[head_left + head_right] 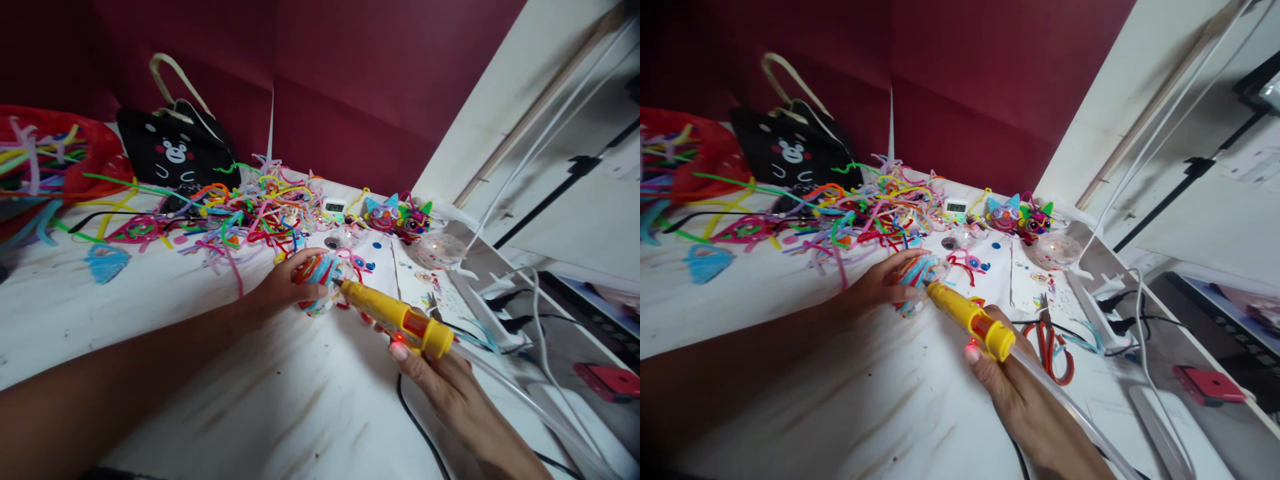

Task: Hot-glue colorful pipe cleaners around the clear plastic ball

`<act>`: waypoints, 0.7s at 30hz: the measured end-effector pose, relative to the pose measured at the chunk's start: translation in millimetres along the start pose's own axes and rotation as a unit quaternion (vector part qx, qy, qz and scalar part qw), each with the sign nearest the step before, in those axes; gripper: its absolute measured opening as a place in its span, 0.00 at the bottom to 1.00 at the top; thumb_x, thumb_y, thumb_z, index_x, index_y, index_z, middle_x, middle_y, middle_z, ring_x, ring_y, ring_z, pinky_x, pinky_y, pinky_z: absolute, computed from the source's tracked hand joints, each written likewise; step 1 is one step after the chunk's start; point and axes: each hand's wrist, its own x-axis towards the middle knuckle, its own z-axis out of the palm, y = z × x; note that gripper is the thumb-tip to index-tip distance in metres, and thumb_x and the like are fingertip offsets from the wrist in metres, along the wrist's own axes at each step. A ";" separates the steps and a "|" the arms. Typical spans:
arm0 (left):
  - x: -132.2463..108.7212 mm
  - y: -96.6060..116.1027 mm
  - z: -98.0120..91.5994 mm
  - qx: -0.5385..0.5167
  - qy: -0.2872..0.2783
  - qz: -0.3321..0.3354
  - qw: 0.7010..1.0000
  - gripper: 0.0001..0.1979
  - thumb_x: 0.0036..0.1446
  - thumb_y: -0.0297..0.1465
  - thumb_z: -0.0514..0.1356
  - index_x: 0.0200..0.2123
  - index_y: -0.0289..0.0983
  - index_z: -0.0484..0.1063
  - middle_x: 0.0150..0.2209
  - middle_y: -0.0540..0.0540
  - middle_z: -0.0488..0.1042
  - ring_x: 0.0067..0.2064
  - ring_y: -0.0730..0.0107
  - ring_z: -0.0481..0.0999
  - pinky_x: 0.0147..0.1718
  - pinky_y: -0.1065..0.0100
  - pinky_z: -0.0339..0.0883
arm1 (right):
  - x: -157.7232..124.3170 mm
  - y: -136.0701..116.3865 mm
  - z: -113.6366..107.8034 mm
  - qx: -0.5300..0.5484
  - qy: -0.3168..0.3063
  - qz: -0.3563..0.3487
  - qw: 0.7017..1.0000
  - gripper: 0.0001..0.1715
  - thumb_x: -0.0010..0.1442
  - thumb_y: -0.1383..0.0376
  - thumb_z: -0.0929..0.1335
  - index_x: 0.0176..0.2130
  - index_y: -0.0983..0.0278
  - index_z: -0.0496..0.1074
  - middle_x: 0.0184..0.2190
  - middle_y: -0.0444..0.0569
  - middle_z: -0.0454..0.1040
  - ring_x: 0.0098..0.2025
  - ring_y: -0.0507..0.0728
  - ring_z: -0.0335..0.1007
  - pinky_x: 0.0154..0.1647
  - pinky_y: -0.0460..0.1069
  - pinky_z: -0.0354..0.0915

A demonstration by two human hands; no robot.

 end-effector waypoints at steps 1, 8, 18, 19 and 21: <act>-0.2 -0.1 0.0 0.001 0.001 0.002 1.000 0.39 0.38 0.36 0.73 0.57 0.40 0.70 0.43 0.45 0.78 0.45 0.58 0.76 0.38 0.66 0.68 | 0.0 1.5 -0.2 -0.003 0.001 -0.004 1.000 0.38 0.60 0.39 0.67 0.63 0.53 0.71 0.65 0.50 0.68 0.70 0.71 0.56 0.71 0.69 0.48; -1.8 0.2 0.6 0.008 0.002 0.004 1.000 0.38 0.39 0.36 0.72 0.57 0.40 0.70 0.45 0.44 0.77 0.44 0.58 0.76 0.35 0.67 0.69 | 0.1 1.3 -0.8 -0.007 0.009 -0.025 1.000 0.36 0.63 0.42 0.66 0.61 0.56 0.72 0.64 0.51 0.70 0.68 0.72 0.59 0.71 0.69 0.47; 3.0 -2.4 -3.6 0.015 -0.019 -0.008 1.000 0.42 0.37 0.38 0.74 0.58 0.41 0.69 0.42 0.45 0.77 0.42 0.60 0.76 0.35 0.67 0.70 | 2.4 -5.6 -2.2 0.009 -0.001 -0.045 0.999 0.33 0.64 0.42 0.66 0.59 0.57 0.75 0.57 0.53 0.77 0.64 0.70 0.65 0.70 0.66 0.52; 2.3 -1.9 -3.0 0.012 -0.019 -0.006 1.000 0.42 0.37 0.38 0.74 0.58 0.41 0.69 0.42 0.45 0.78 0.42 0.60 0.76 0.36 0.67 0.70 | 2.9 -6.4 -2.4 0.011 -0.001 -0.048 0.999 0.33 0.64 0.43 0.65 0.59 0.57 0.74 0.56 0.53 0.77 0.65 0.70 0.64 0.70 0.66 0.51; 0.2 -0.3 -1.2 0.004 -0.020 -0.004 1.000 0.41 0.38 0.38 0.74 0.58 0.40 0.69 0.42 0.45 0.78 0.43 0.59 0.76 0.38 0.66 0.70 | 3.9 -7.6 -2.6 0.011 0.002 -0.049 0.999 0.34 0.64 0.42 0.65 0.60 0.57 0.74 0.55 0.53 0.78 0.65 0.70 0.64 0.70 0.67 0.50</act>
